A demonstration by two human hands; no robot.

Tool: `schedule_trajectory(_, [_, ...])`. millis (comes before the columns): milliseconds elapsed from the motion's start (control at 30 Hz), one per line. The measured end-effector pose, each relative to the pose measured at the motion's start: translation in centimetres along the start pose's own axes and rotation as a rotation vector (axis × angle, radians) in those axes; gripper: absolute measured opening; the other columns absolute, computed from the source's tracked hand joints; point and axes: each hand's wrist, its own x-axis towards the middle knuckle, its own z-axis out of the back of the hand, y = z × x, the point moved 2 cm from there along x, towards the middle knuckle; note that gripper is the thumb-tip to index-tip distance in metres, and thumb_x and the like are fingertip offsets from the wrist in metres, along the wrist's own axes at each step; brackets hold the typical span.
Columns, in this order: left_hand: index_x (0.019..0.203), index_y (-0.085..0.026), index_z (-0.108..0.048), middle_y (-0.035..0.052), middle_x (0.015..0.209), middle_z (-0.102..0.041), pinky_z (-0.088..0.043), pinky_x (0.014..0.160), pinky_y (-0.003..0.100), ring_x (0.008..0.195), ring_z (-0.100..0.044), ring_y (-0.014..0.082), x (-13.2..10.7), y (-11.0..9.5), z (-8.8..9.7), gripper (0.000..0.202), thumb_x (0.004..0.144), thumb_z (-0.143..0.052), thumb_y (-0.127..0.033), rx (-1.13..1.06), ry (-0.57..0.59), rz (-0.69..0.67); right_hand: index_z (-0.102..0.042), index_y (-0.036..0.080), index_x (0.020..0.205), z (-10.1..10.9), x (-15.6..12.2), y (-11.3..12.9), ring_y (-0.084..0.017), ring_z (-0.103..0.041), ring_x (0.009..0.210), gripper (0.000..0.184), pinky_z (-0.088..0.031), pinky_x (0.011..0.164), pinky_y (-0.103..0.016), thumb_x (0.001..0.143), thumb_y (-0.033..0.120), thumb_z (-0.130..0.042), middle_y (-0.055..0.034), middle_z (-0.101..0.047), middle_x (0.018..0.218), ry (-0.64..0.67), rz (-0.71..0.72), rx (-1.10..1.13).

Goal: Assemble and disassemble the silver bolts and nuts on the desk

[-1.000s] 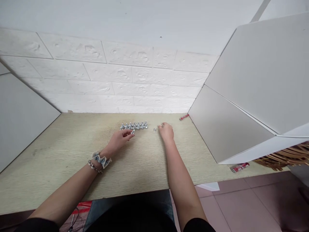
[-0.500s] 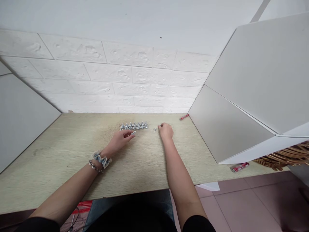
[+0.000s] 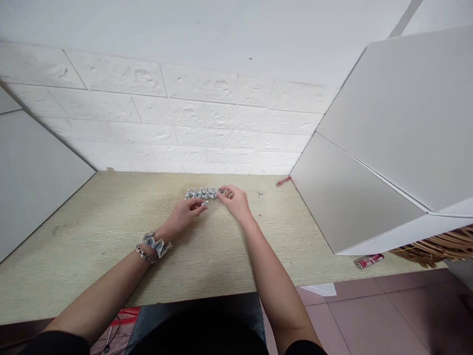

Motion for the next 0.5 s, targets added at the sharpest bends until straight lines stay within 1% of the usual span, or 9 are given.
schedule_trajectory(100, [0.093, -0.017, -0.066, -0.0003, 0.06, -0.059, -0.039, 0.059, 0.025, 0.061, -0.052, 0.0148, 0.0, -0.1, 0.0, 0.038, 0.078, -0.049, -0.048, -0.013, 0.002, 0.003, -0.065, 0.02, 0.089, -1.5, -1.1, 1.2, -0.01, -0.043, 0.054, 0.034, -0.036, 0.052, -0.022, 0.068, 0.046, -0.061, 0.0039, -0.047, 0.059, 0.14, 0.037, 0.017])
schedule_trajectory(200, [0.088, -0.018, -0.066, -0.0015, 0.058, -0.057, -0.037, 0.057, 0.024, 0.058, -0.049, 0.0134, 0.0, -0.4, 0.1, 0.038, 0.08, -0.047, -0.05, -0.001, -0.005, -0.014, -0.065, 0.02, 0.089, -2.0, -1.7, 1.7, -0.01, -0.045, 0.056, 0.032, -0.036, 0.053, -0.022, 0.069, 0.044, -0.061, 0.0038, -0.048, 0.06, 0.199, 0.045, -0.001])
schedule_trajectory(300, [0.081, -0.018, -0.065, -0.0025, 0.056, -0.055, -0.035, 0.057, 0.023, 0.056, -0.047, 0.0121, -0.1, -0.6, 0.1, 0.037, 0.08, -0.047, -0.05, 0.005, 0.003, -0.024, -0.065, 0.02, 0.09, -2.2, -1.8, 1.8, -0.01, -0.047, 0.058, 0.03, -0.037, 0.055, -0.022, 0.07, 0.042, -0.061, 0.0037, -0.05, 0.062, 0.205, 0.066, -0.04])
schedule_trajectory(400, [0.076, -0.017, -0.064, -0.0027, 0.055, -0.054, -0.035, 0.056, 0.023, 0.055, -0.047, 0.012, 0.0, -0.6, 0.1, 0.035, 0.079, -0.048, -0.049, -0.011, 0.008, -0.005, -0.065, 0.021, 0.095, -2.1, -1.6, 1.9, -0.01, -0.048, 0.058, 0.036, -0.039, 0.057, -0.022, 0.069, 0.045, -0.063, 0.0031, -0.054, 0.065, 0.221, 0.072, -0.059])
schedule_trajectory(467, [0.076, -0.017, -0.063, -0.0027, 0.055, -0.054, -0.036, 0.056, 0.024, 0.055, -0.049, 0.0125, 0.0, -0.6, 0.1, 0.032, 0.078, -0.049, -0.047, -0.052, 0.014, 0.029, -0.064, 0.021, 0.103, -1.5, -1.2, 1.7, -0.011, -0.051, 0.061, 0.042, -0.041, 0.059, -0.023, 0.071, 0.047, -0.06, 0.0016, -0.058, 0.07, 0.18, 0.06, -0.068])
schedule_trajectory(500, [0.076, -0.017, -0.062, -0.0028, 0.056, -0.054, -0.036, 0.056, 0.024, 0.055, -0.05, 0.0127, 0.0, -0.6, 0.1, 0.03, 0.077, -0.05, -0.045, -0.081, 0.017, 0.047, -0.063, 0.02, 0.106, -1.0, -1.0, 1.5, -0.012, -0.052, 0.063, 0.042, -0.042, 0.061, -0.023, 0.074, 0.048, -0.056, 0.0003, -0.061, 0.074, 0.129, 0.051, -0.088])
